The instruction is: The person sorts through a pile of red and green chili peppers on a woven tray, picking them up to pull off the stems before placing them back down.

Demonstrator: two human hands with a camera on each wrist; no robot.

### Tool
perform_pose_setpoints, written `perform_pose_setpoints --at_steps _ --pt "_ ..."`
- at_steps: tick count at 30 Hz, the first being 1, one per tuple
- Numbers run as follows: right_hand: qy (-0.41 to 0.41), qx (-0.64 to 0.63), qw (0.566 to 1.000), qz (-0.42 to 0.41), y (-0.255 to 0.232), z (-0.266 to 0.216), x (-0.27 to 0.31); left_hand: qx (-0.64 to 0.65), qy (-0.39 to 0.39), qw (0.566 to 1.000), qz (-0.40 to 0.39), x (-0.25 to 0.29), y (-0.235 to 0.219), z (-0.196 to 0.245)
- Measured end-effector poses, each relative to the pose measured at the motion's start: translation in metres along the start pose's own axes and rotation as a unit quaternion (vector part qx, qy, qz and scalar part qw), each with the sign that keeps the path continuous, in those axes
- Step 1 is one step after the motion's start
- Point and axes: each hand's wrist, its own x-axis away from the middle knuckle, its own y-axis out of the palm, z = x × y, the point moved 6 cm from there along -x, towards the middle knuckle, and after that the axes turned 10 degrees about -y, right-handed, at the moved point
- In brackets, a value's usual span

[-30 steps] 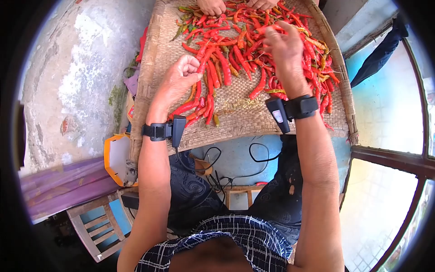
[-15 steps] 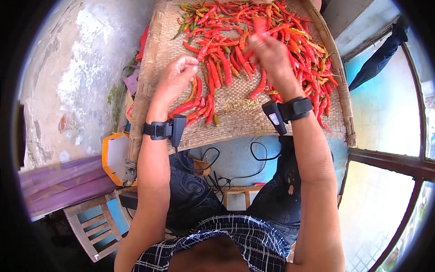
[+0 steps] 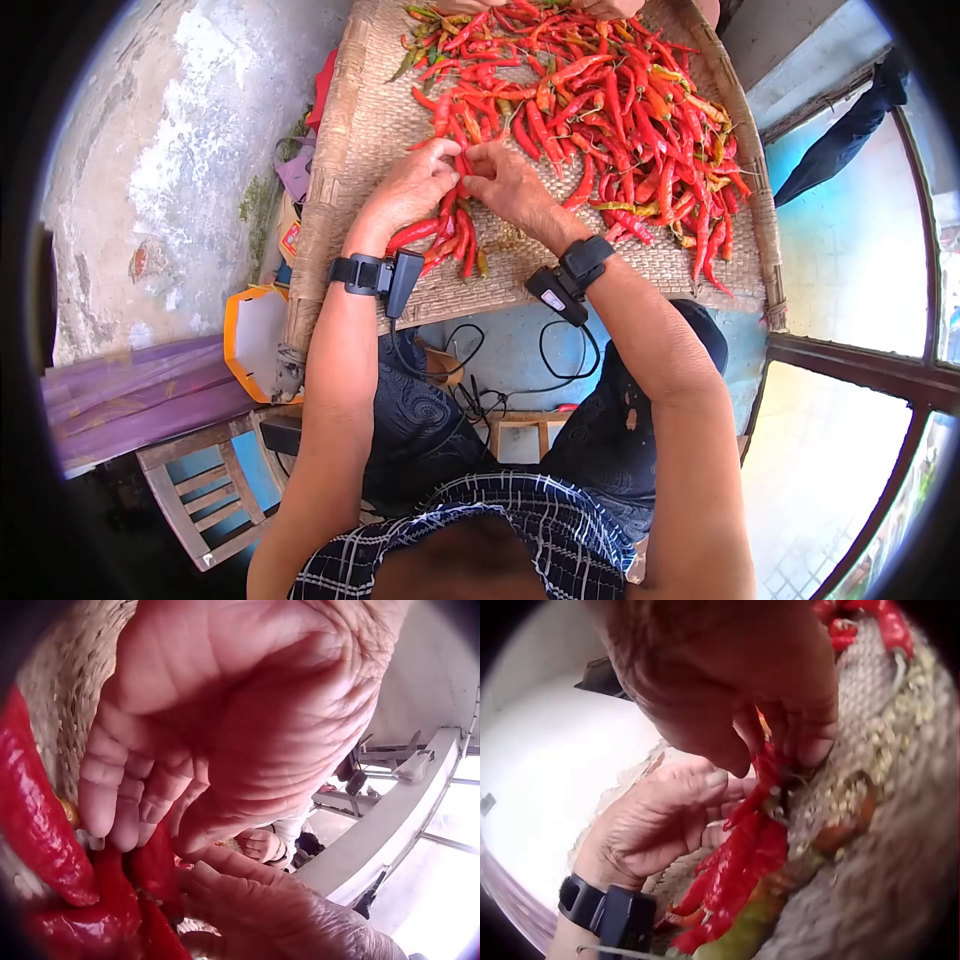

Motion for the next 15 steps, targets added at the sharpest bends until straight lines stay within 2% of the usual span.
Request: perform_pose_setpoints --at_steps 1,2,5,6,8,12,14,15 --pt "0.055 -0.119 0.991 0.035 0.003 0.007 0.003 0.054 -0.032 0.998 0.000 0.001 0.000 -0.002" --pt "0.109 -0.181 0.976 0.043 0.006 0.002 0.007 0.108 -0.063 0.992 0.000 0.002 0.000 -0.005" --pt "0.124 -0.207 0.968 0.074 0.004 0.003 0.006 0.128 -0.042 0.991 0.025 0.001 -0.003 -0.002" --pt "0.124 -0.207 0.968 0.073 0.002 -0.002 0.006 0.129 -0.042 0.990 0.026 0.001 -0.003 -0.002" --pt "0.090 -0.247 0.964 0.049 -0.002 -0.017 0.004 0.269 -0.023 0.962 0.030 0.002 -0.008 0.002" --pt "0.041 -0.250 0.967 0.028 -0.012 -0.032 0.004 0.368 -0.026 0.929 0.026 0.007 -0.011 0.013" --pt "0.024 -0.255 0.967 0.017 -0.015 -0.043 0.005 0.498 -0.021 0.867 0.001 0.010 -0.008 0.018" --pt "0.008 -0.260 0.965 0.006 -0.015 -0.046 0.006 0.498 -0.021 0.867 0.001 0.011 -0.010 0.021"
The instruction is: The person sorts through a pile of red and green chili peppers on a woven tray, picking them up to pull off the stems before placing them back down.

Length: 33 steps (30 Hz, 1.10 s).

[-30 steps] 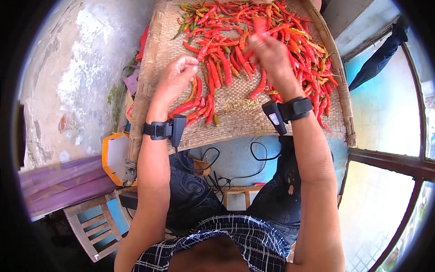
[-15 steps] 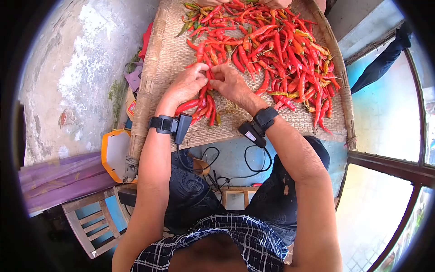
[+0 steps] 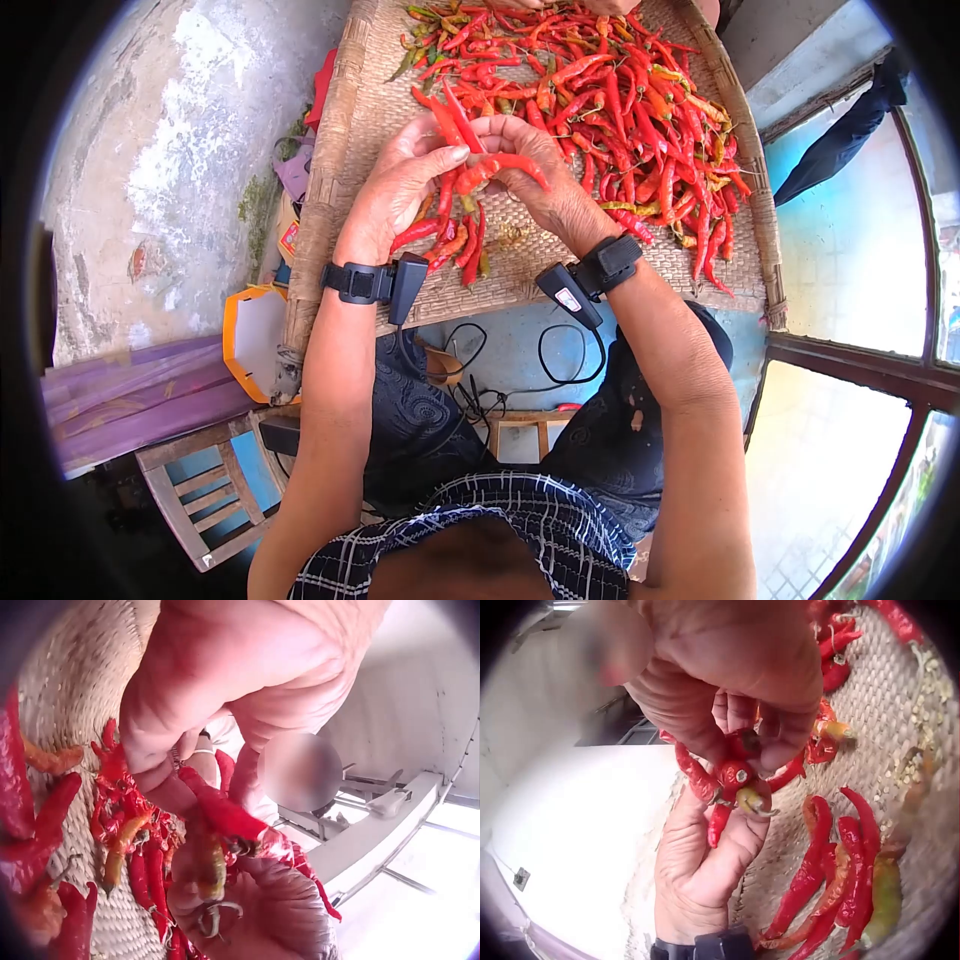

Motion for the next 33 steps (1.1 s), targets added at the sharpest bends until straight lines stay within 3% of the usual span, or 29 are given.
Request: perform_pose_setpoints --at_steps 2,4,6,7,8,10,11,12,14,15,16,17,18,19,22,24,26,27,29,33 --pt "-0.009 0.055 0.998 -0.014 -0.005 0.002 0.001 0.077 -0.054 0.986 -0.138 0.003 0.017 -0.001" --pt "-0.021 0.111 0.993 -0.029 -0.009 0.010 -0.002 0.036 -0.045 0.991 -0.121 0.001 0.011 -0.006" --pt "-0.120 0.175 0.976 -0.048 -0.008 0.009 -0.008 -0.006 -0.035 0.994 -0.104 -0.001 0.006 -0.007" --pt "-0.133 0.324 0.937 -0.013 -0.019 0.006 -0.009 -0.024 -0.033 0.997 -0.061 -0.002 0.000 -0.008" --pt "-0.133 0.324 0.937 -0.012 -0.021 -0.002 -0.007 -0.043 -0.032 0.998 -0.017 -0.002 -0.006 -0.008" --pt "-0.096 0.606 0.790 0.013 -0.027 -0.026 -0.005 -0.054 -0.019 0.998 0.016 -0.002 -0.011 -0.004" --pt "-0.080 0.635 0.768 0.017 -0.034 -0.028 -0.006 -0.069 -0.003 0.997 0.023 -0.002 -0.014 -0.001" --pt "-0.081 0.635 0.768 0.017 -0.042 -0.029 -0.007 -0.083 0.013 0.996 0.030 -0.002 -0.016 0.002" --pt "-0.076 0.534 0.842 0.008 -0.058 -0.030 -0.011 -0.058 0.018 0.998 0.029 -0.004 -0.015 0.002" --pt "-0.072 0.428 0.901 0.012 -0.064 -0.029 -0.013 -0.063 0.010 0.998 0.009 -0.006 -0.013 0.001" --pt "-0.072 0.428 0.901 0.012 -0.072 -0.031 -0.015 -0.068 0.001 0.998 -0.010 -0.007 -0.011 -0.001" --pt "-0.095 0.226 0.964 0.100 -0.076 -0.049 -0.015 -0.067 0.001 0.998 -0.010 -0.006 -0.010 -0.002" --pt "-0.113 0.012 0.976 0.184 -0.083 -0.057 -0.014 -0.049 0.006 0.999 -0.014 -0.004 -0.007 -0.001" --pt "-0.144 -0.086 0.961 0.221 -0.093 -0.060 -0.014 -0.031 0.012 0.999 -0.019 -0.003 -0.005 0.000" --pt "-0.071 -0.133 0.944 0.294 -0.087 -0.044 -0.008 -0.038 -0.005 0.999 -0.011 -0.005 -0.008 0.000" --pt "-0.029 0.030 0.986 0.161 -0.064 -0.022 -0.005 -0.032 -0.010 0.999 -0.019 -0.005 -0.006 0.001" --pt "0.020 0.209 0.975 0.070 -0.032 -0.012 0.000 -0.027 -0.016 0.999 -0.025 -0.002 -0.003 0.000" --pt "0.021 0.209 0.975 0.069 -0.023 -0.010 0.002 -0.005 -0.017 0.999 -0.041 0.000 0.000 0.001" --pt "0.049 0.170 0.983 -0.042 0.004 0.000 0.003 0.018 -0.015 0.998 -0.053 0.002 0.005 0.000" --pt "0.008 0.174 0.985 0.019 0.008 0.004 0.005 0.004 -0.024 0.997 -0.069 0.004 0.010 -0.003"
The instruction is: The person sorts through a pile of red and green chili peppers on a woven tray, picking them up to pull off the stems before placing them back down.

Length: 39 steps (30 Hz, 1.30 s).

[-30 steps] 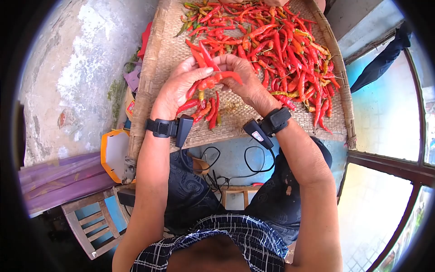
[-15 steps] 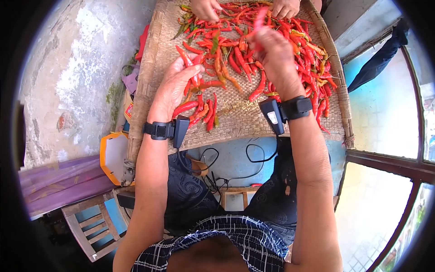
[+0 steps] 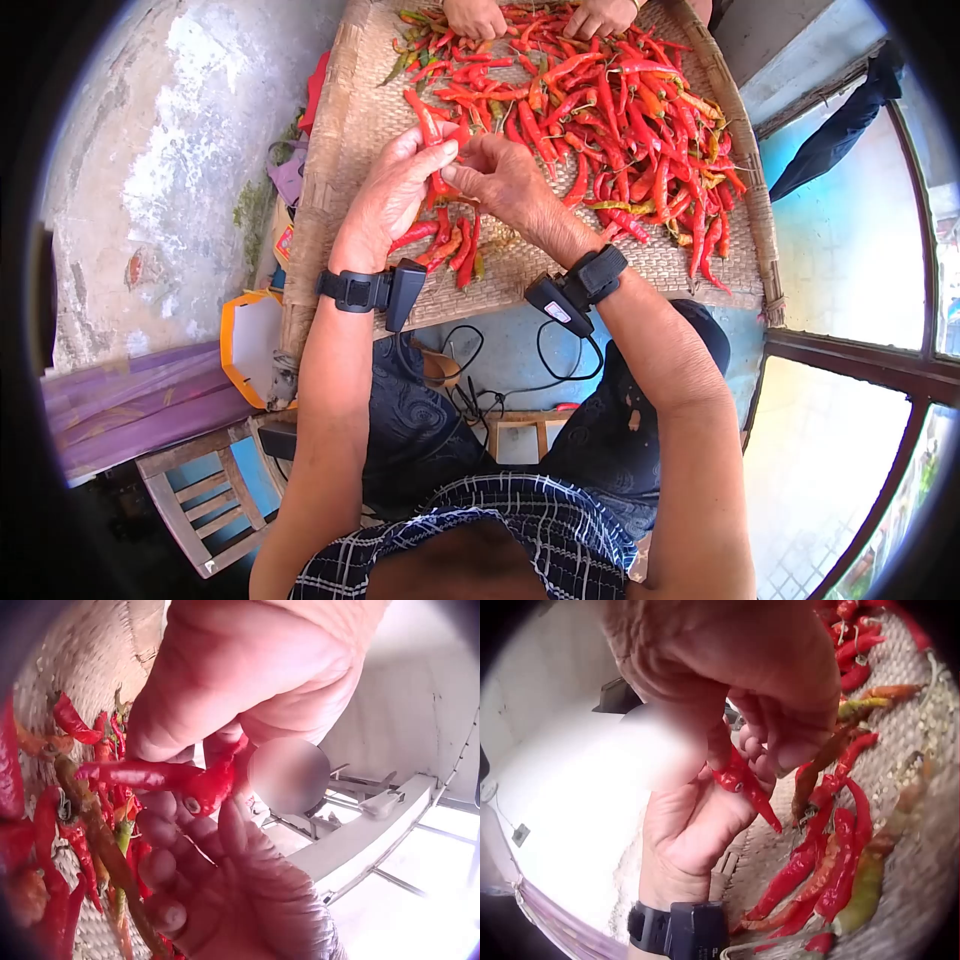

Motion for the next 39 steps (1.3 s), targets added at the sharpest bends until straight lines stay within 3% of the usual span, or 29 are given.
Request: perform_pose_setpoints --at_steps 8,9,10,11,14,15,17,18,19,20,21,23,25,26,27,29,31,33,35,37,39 --pt "0.027 -0.117 0.992 0.038 -0.017 0.005 -0.004 0.027 -0.008 0.999 -0.020 0.000 0.005 0.002" --pt "0.027 -0.117 0.992 0.038 -0.026 0.005 -0.007 0.049 0.009 0.998 0.031 -0.001 -0.004 0.003" --pt "0.009 -0.109 0.992 0.061 -0.040 0.002 -0.011 0.071 0.026 0.994 0.082 -0.002 -0.013 0.004" --pt "-0.009 -0.101 0.991 0.084 -0.054 -0.003 -0.015 0.071 0.027 0.994 0.082 -0.002 -0.017 0.004" --pt "-0.050 -0.321 0.917 0.232 -0.097 -0.013 -0.023 0.057 0.033 0.991 0.119 -0.002 -0.025 0.006" --pt "-0.050 -0.316 0.914 0.250 -0.104 -0.016 -0.019 0.058 0.034 0.991 0.119 -0.002 -0.025 0.006" --pt "-0.022 -0.161 0.966 0.200 -0.100 -0.008 -0.019 0.030 0.025 0.995 0.093 -0.005 -0.020 0.005" --pt "-0.023 -0.008 0.991 0.129 -0.085 -0.009 -0.015 0.029 0.023 0.995 0.091 -0.006 -0.020 0.004" --pt "-0.023 0.145 0.988 0.053 -0.068 -0.008 -0.011 -0.013 0.026 0.997 0.076 -0.007 -0.019 0.004" --pt "-0.104 0.370 0.923 0.004 -0.058 0.005 -0.014 -0.056 0.028 0.996 0.061 -0.007 -0.017 0.003" --pt "-0.069 0.448 0.891 -0.024 -0.043 0.007 -0.010 -0.057 0.027 0.996 0.061 -0.006 -0.015 0.003" --pt "-0.116 0.559 0.821 -0.023 -0.027 0.015 -0.001 -0.278 0.030 0.958 0.067 -0.003 -0.008 0.001" --pt "-0.126 0.557 0.820 -0.027 -0.026 0.024 -0.002 -0.343 -0.005 0.937 0.064 -0.001 -0.009 -0.006" --pt "-0.134 0.555 0.821 -0.028 -0.025 0.024 -0.003 -0.492 0.068 0.864 0.084 0.002 -0.005 -0.003" --pt "-0.133 0.555 0.821 -0.028 -0.026 0.025 -0.004 -0.625 0.139 0.762 0.100 0.004 0.001 -0.002" --pt "-0.040 0.535 0.840 -0.079 -0.031 0.037 -0.009 -0.616 0.106 0.778 0.067 0.001 -0.005 -0.007" --pt "-0.054 0.515 0.850 -0.102 -0.033 0.034 -0.012 -0.654 0.076 0.752 0.040 -0.002 -0.008 -0.012" --pt "-0.070 0.495 0.856 -0.128 -0.031 0.022 -0.011 -0.651 0.059 0.756 0.042 0.001 -0.003 -0.007" --pt "-0.076 0.398 0.910 -0.087 -0.037 0.003 -0.011 -0.647 0.040 0.760 0.048 0.002 -0.005 -0.009" --pt "-0.052 0.420 0.900 -0.100 -0.042 -0.014 -0.009 -0.653 0.048 0.754 0.048 -0.002 -0.012 -0.015" --pt "-0.020 0.327 0.944 -0.038 -0.054 -0.025 -0.003 -0.644 0.022 0.762 0.069 -0.002 -0.014 -0.009"
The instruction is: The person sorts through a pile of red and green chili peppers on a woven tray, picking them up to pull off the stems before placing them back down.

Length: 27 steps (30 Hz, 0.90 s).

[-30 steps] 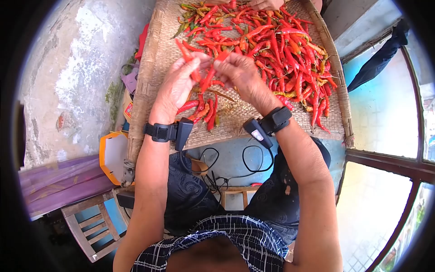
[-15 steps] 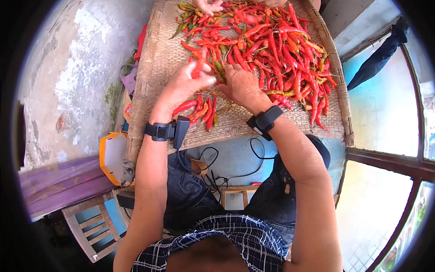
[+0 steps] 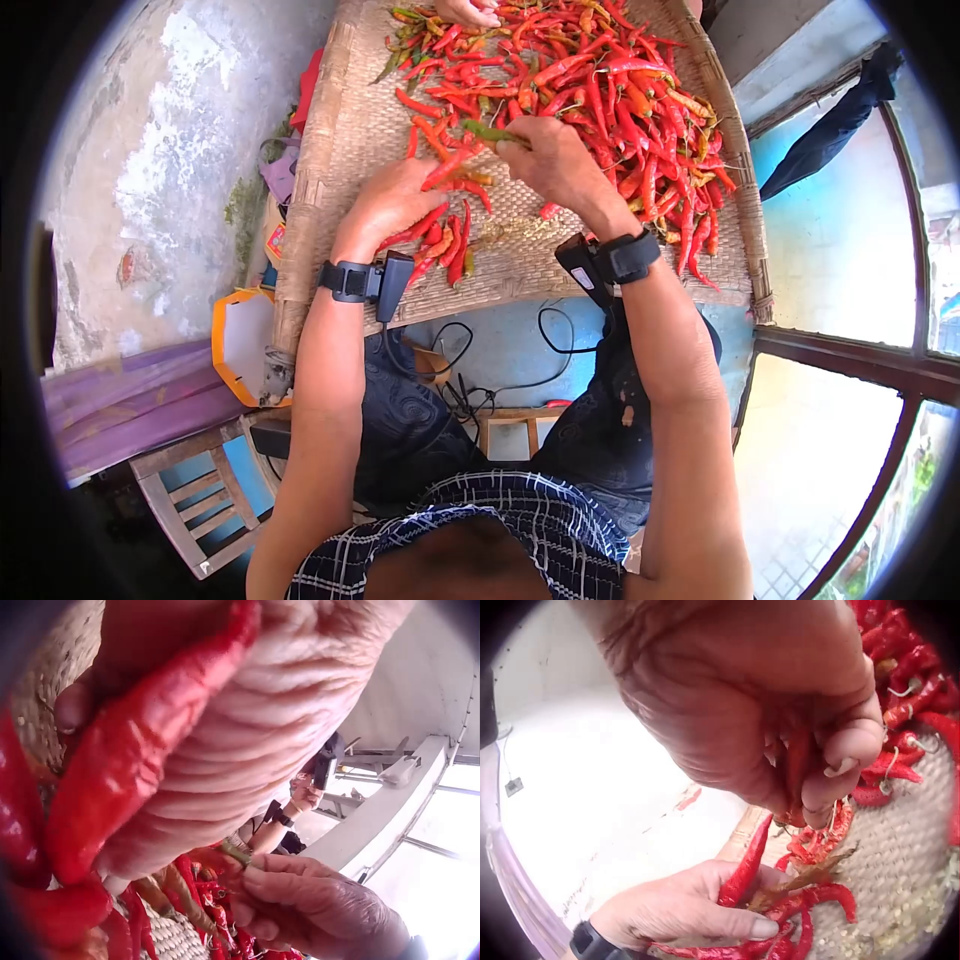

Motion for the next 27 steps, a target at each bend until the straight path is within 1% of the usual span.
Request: perform_pose_setpoints --at_steps 1,2,4,5,6,7,8,10,12,13,14,15,16,17,18,19,20,21,22,24,25,26,27 --pt "-0.009 -0.030 1.000 0.001 -0.004 0.006 0.000 0.007 -0.033 0.999 -0.004 -0.001 -0.003 -0.002" --pt "-0.007 -0.028 1.000 0.003 -0.010 0.006 0.001 0.007 -0.030 1.000 -0.005 -0.002 -0.004 -0.002" --pt "-0.007 -0.057 0.998 0.040 -0.027 0.004 0.004 0.033 -0.026 0.998 0.055 -0.003 -0.015 -0.001" --pt "0.009 -0.051 0.996 0.068 -0.035 0.006 0.005 0.042 -0.061 0.996 0.056 0.001 -0.021 0.001" --pt "0.009 -0.051 0.996 0.067 -0.040 0.008 0.006 0.043 -0.062 0.996 0.055 -0.003 -0.018 -0.005" --pt "0.015 -0.046 0.996 0.079 -0.046 0.010 0.007 0.102 -0.053 0.992 0.060 -0.010 -0.015 -0.016" --pt "0.020 -0.041 0.995 0.092 -0.051 0.013 0.008 0.161 -0.044 0.984 0.065 -0.010 -0.019 -0.016" --pt "0.017 -0.031 0.996 0.083 -0.051 0.015 0.009 0.181 -0.050 0.979 0.076 -0.009 -0.025 -0.015" --pt "-0.011 -0.012 0.999 -0.046 -0.035 0.008 0.011 0.315 -0.082 0.944 0.044 -0.009 -0.027 -0.016" --pt "-0.028 -0.047 0.998 -0.029 -0.031 0.003 0.014 0.317 -0.080 0.944 0.043 -0.008 -0.029 -0.014" --pt "-0.027 -0.044 0.998 -0.027 -0.027 0.005 0.012 0.350 -0.075 0.933 0.031 -0.004 -0.032 -0.011" --pt "-0.060 -0.022 0.998 -0.006 -0.028 0.007 0.011 0.384 -0.065 0.921 0.019 -0.001 -0.034 -0.007" --pt "-0.089 0.007 0.996 0.018 -0.032 0.010 0.012 0.421 -0.078 0.903 0.028 0.004 -0.033 -0.009" --pt "-0.070 -0.028 0.997 0.034 -0.035 0.016 0.013 0.463 -0.080 0.882 0.029 0.009 -0.029 -0.009" --pt "-0.048 -0.045 0.996 0.065 -0.042 0.023 0.014 0.499 -0.086 0.862 -0.009 0.015 -0.032 0.000" --pt "-0.048 -0.470 0.851 0.228 -0.039 0.035 0.013 0.499 -0.179 0.848 -0.006 0.019 -0.031 0.003" --pt "-0.131 -0.169 0.948 0.236 -0.055 0.045 0.006 0.500 -0.145 0.853 -0.026 0.014 -0.031 0.006" --pt "-0.046 -0.282 0.928 0.239 -0.069 0.036 0.015 0.540 -0.093 0.837 0.005 0.013 -0.028 0.004" --pt "-0.083 0.045 0.946 0.309 -0.090 0.016 0.019 0.472 -0.107 0.875 -0.026 0.001 -0.022 -0.008" --pt "-0.111 0.153 0.895 0.404 -0.106 0.008 0.029 0.486 -0.083 0.870 -0.009 0.001 -0.018 0.003" --pt "-0.127 0.218 0.860 0.444 -0.111 0.001 0.036 0.489 -0.070 0.869 -0.020 0.001 -0.014 0.011" --pt "-0.144 0.276 0.821 0.478 -0.113 -0.007 0.043 0.482 -0.078 0.873 -0.008 0.003 -0.011 0.014" --pt "-0.103 0.262 0.850 0.445 -0.110 -0.002 0.043 0.475 -0.087 0.876 0.006 0.004 -0.010 0.016"
